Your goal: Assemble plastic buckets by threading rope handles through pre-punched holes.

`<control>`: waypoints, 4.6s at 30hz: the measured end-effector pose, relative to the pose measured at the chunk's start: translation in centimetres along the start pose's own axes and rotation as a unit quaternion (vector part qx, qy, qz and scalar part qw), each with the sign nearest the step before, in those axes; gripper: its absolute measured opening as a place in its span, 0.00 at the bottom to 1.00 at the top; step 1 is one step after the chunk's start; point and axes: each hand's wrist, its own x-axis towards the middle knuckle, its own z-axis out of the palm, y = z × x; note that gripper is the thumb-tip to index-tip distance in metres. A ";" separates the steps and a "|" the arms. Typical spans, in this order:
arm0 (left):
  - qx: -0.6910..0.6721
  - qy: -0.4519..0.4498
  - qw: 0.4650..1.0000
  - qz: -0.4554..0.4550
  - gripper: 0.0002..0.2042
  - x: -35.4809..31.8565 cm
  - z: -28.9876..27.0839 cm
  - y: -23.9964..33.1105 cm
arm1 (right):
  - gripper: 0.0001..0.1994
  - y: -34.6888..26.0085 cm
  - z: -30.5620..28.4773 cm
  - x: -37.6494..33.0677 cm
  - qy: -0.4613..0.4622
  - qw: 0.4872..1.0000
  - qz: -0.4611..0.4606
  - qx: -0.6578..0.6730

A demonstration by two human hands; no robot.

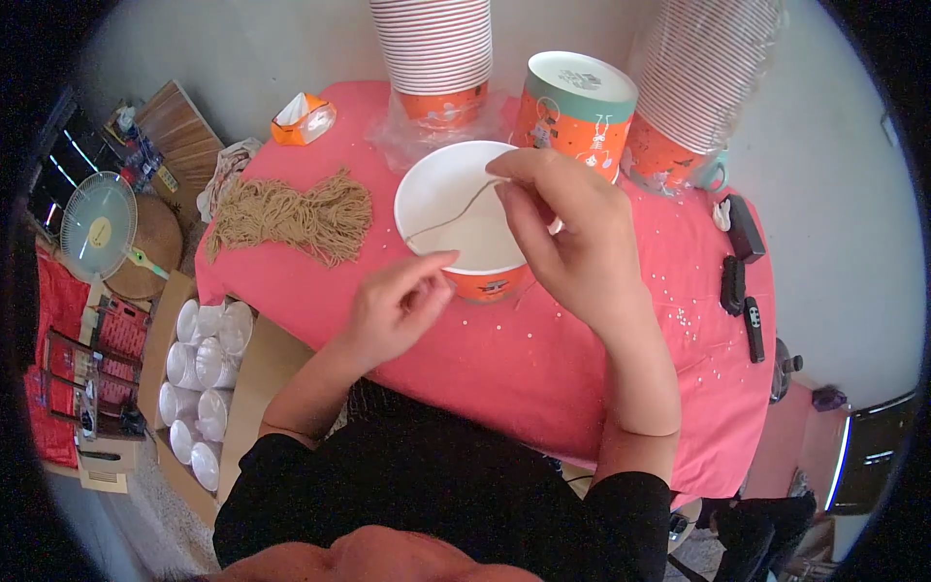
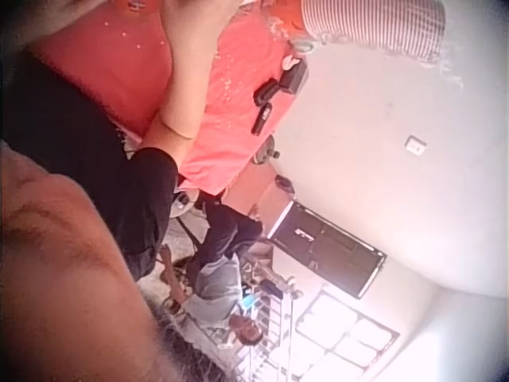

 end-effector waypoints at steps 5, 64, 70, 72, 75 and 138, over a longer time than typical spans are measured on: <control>0.041 0.109 0.993 -0.012 0.05 3.3 -2.9 -4.0 | 0.06 0.2 -1.5 -0.3 -0.084 0.924 0.159 0.336; 0.108 0.073 0.988 0.087 0.06 1.7 -1.9 2.3 | 0.05 1.6 1.8 -0.7 -0.209 0.975 0.056 0.051; 0.193 0.048 0.977 0.073 0.07 0.9 -1.4 1.7 | 0.05 2.9 2.0 -0.5 -0.241 0.969 -0.026 0.042; 0.199 0.061 0.974 0.087 0.07 0.6 -1.1 1.0 | 0.05 2.9 2.2 -0.7 -0.251 0.967 -0.031 0.041; 0.201 0.073 0.973 0.087 0.07 0.2 -0.8 0.3 | 0.04 2.5 2.0 -1.0 -0.278 0.960 -0.020 0.032; 0.095 0.135 0.976 0.141 0.13 -1.2 -0.4 -2.2 | 0.09 2.6 3.2 -1.3 -0.402 0.900 0.088 0.143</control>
